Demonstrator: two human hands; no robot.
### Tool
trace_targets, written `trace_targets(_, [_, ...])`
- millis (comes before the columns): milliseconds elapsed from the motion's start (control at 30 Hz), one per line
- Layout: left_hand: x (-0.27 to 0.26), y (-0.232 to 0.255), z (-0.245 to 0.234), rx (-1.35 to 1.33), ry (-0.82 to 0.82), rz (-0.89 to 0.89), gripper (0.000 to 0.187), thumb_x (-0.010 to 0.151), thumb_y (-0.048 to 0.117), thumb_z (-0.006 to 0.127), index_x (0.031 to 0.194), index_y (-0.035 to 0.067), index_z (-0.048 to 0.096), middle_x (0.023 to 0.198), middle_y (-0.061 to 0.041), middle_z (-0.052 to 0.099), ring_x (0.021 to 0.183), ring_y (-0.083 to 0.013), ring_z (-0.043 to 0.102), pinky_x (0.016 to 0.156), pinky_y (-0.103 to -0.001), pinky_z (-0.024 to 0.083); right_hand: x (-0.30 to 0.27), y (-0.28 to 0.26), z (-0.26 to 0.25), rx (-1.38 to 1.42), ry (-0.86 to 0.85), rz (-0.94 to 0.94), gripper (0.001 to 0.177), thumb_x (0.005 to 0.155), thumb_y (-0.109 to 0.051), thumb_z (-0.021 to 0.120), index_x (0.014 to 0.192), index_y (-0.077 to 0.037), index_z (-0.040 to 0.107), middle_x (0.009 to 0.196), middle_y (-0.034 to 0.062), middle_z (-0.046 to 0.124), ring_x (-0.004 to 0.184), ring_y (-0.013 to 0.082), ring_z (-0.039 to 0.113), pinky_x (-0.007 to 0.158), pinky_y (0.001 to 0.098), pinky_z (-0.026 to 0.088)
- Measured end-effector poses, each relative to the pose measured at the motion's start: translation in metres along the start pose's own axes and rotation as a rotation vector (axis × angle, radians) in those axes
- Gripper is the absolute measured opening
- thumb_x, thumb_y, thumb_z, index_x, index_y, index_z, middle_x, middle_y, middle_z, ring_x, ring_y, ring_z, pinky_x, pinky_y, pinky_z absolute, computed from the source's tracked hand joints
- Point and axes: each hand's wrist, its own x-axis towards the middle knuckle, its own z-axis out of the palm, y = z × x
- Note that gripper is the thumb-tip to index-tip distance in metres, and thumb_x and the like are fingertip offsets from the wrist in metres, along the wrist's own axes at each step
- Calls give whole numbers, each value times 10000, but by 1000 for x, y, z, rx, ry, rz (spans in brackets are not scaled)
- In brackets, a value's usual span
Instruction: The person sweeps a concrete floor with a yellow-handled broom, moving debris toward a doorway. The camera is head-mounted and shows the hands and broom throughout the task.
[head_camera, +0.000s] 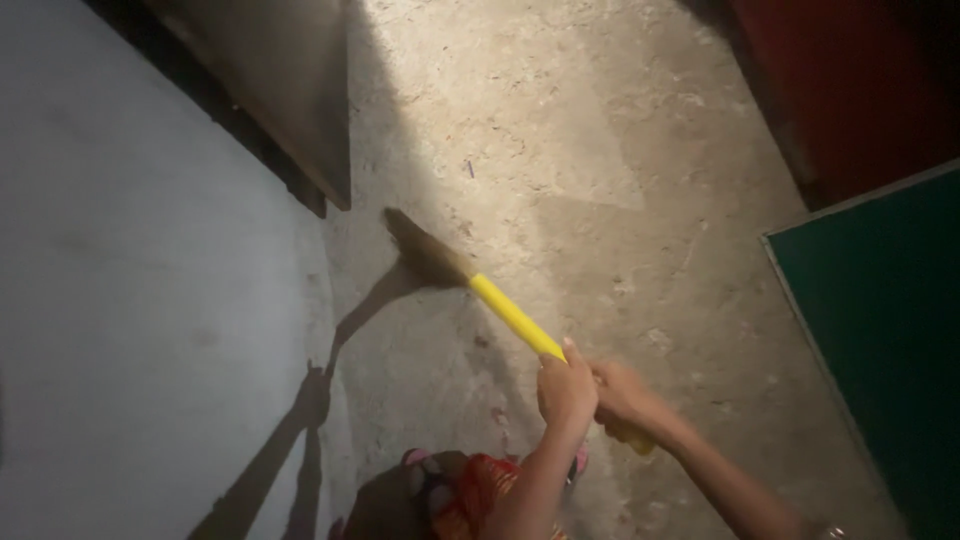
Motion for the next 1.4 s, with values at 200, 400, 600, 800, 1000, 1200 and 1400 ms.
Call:
trace_targets(200, [0,27,26,-122,73,191,607,1024,483,379,1239,-45,589,1158,-323,664,1124,-482,622,983,-536,470,23,6,-24,-192,228,-320,395,892,-429,640,1104,-111,738,758,138,757,590,242,712,517,404,505])
trace_targets(400, [-21,60,15,-64,98,104,642,1020,515,375,1246,-51,578,1189,-315,647,1146,-474,618,1002,-533,466,23,15,-41,-78,30,-261,301,884,-295,683,1121,-109,700,824,193,772,633,311,730,560,438,521])
trace_targets(600, [-47,64,24,-46,20,70,630,1031,508,356,1236,-36,599,1175,-311,676,1144,-475,633,1003,-539,474,54,56,-52,-501,127,-319,326,828,-291,701,1103,-119,735,938,194,785,813,351,772,676,492,563])
trace_targets(800, [-58,97,33,-99,104,193,612,1031,505,368,1203,-28,615,1134,-312,676,1112,-486,637,968,-561,480,75,27,-90,-435,336,-502,380,889,-422,665,1114,-118,707,991,221,753,948,418,705,760,526,550])
trace_targets(1000, [-79,123,39,-124,90,159,644,1017,516,336,1143,-29,655,1126,-310,682,1117,-483,635,978,-564,472,49,49,-100,-399,194,-547,395,931,-378,636,1224,-113,626,970,186,756,892,368,760,755,487,590])
trace_targets(1200, [-72,131,61,-71,67,141,745,1049,552,301,1209,-100,624,1202,-349,643,1183,-503,606,1030,-552,465,69,82,-118,-411,231,-1098,425,1011,-413,640,1263,-71,642,995,207,725,889,367,704,774,494,544])
trace_targets(1400, [-75,138,28,-151,45,118,749,1019,574,307,1251,-67,618,1224,-350,643,1203,-497,600,1047,-549,450,106,29,-144,-751,255,-458,425,927,-466,626,1109,-115,783,836,140,767,743,277,733,700,452,560])
